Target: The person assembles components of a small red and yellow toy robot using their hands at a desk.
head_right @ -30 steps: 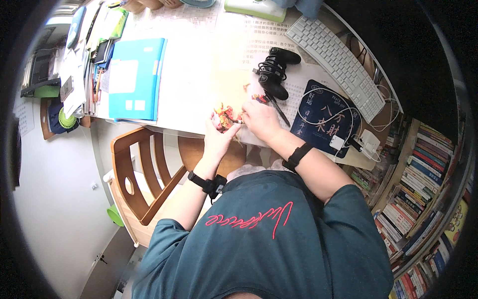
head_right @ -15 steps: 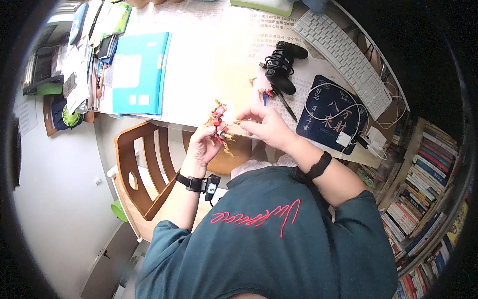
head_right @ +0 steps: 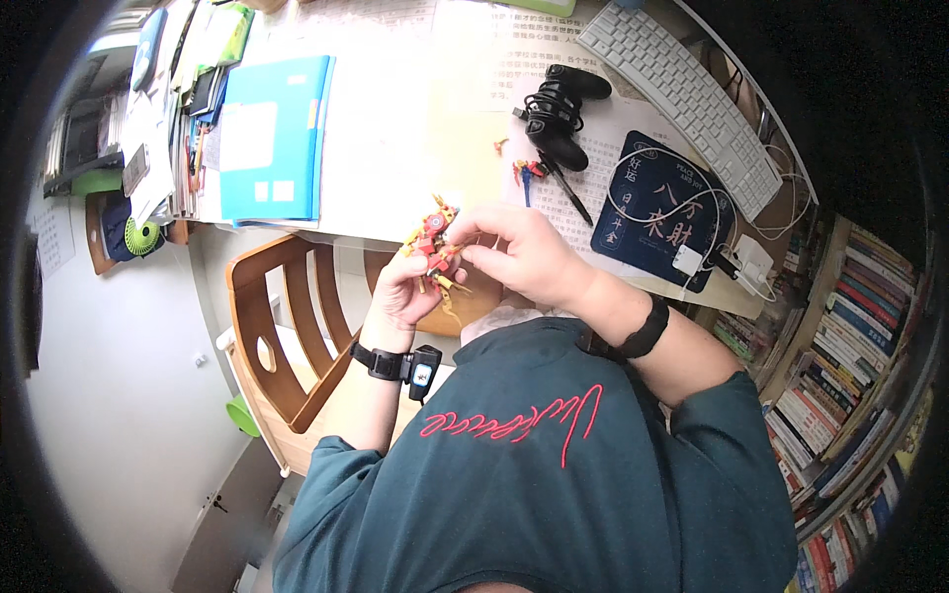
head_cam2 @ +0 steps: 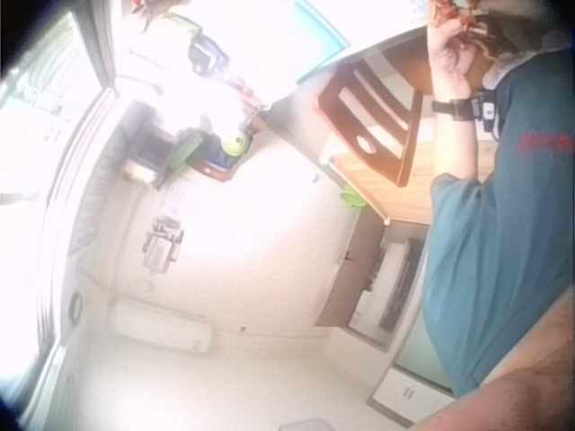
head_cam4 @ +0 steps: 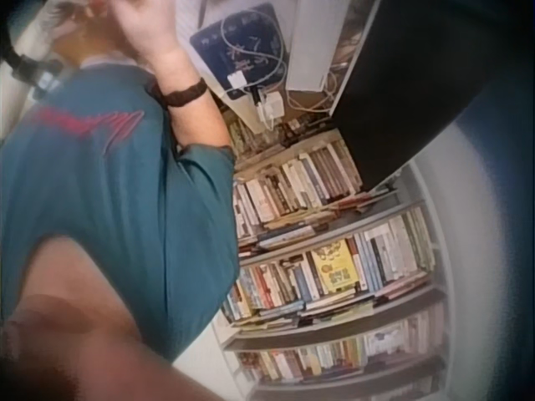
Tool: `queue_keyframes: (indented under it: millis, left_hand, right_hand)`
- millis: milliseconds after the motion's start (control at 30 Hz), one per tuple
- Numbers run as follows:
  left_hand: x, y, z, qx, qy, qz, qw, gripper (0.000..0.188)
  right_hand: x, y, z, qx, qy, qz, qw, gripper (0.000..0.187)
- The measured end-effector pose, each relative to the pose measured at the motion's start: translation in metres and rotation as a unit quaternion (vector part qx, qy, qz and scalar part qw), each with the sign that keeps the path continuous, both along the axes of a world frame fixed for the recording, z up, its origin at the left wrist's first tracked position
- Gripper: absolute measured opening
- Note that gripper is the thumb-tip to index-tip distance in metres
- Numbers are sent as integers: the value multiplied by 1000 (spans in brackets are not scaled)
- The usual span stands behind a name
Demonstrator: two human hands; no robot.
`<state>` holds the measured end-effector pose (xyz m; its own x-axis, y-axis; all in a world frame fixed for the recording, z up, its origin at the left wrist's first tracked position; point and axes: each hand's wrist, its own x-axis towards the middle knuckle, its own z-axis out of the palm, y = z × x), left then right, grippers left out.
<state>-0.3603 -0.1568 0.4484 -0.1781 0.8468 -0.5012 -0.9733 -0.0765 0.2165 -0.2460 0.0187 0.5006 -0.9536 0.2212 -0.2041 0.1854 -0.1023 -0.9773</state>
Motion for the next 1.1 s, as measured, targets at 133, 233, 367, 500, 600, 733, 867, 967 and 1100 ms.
queue_keyframes:
  millis: [133, 233, 367, 500, 600, 733, 867, 967, 1100]
  left_hand:
    - [-1, 1, 5, -22, 14, -20, 999, 68]
    - [-1, 1, 6, -20, 23, -38, 999, 67]
    - [0, -1, 6, -14, 13, -48, 999, 66]
    - [2, 1, 12, -22, 26, -52, 998, 66]
    - [1, -1, 10, -21, 23, -59, 998, 66]
    - [0, 0, 12, 1, 14, -75, 997, 65]
    - [3, 4, 18, -20, 21, -84, 996, 63]
    - [3, 8, 29, -24, 0, -82, 996, 53]
    - [4, 6, 27, -44, 23, -93, 994, 54]
  right_hand:
    - [3, 5, -1, -28, -38, 12, 999, 17]
    - [4, 5, -6, -74, -45, 6, 996, 18]
    - [8, 9, -13, -108, -55, 23, 992, 17]
    - [9, 10, -12, -141, -63, 34, 987, 15]
    - [8, 9, -5, -135, -46, 30, 989, 16]
    - [10, 8, -3, -135, -25, 20, 990, 17]
    - [13, 11, -1, -108, -36, 35, 993, 17]
    - [14, 12, 1, -82, -42, 46, 995, 16]
    - [16, 10, -8, -84, -38, 36, 995, 18]
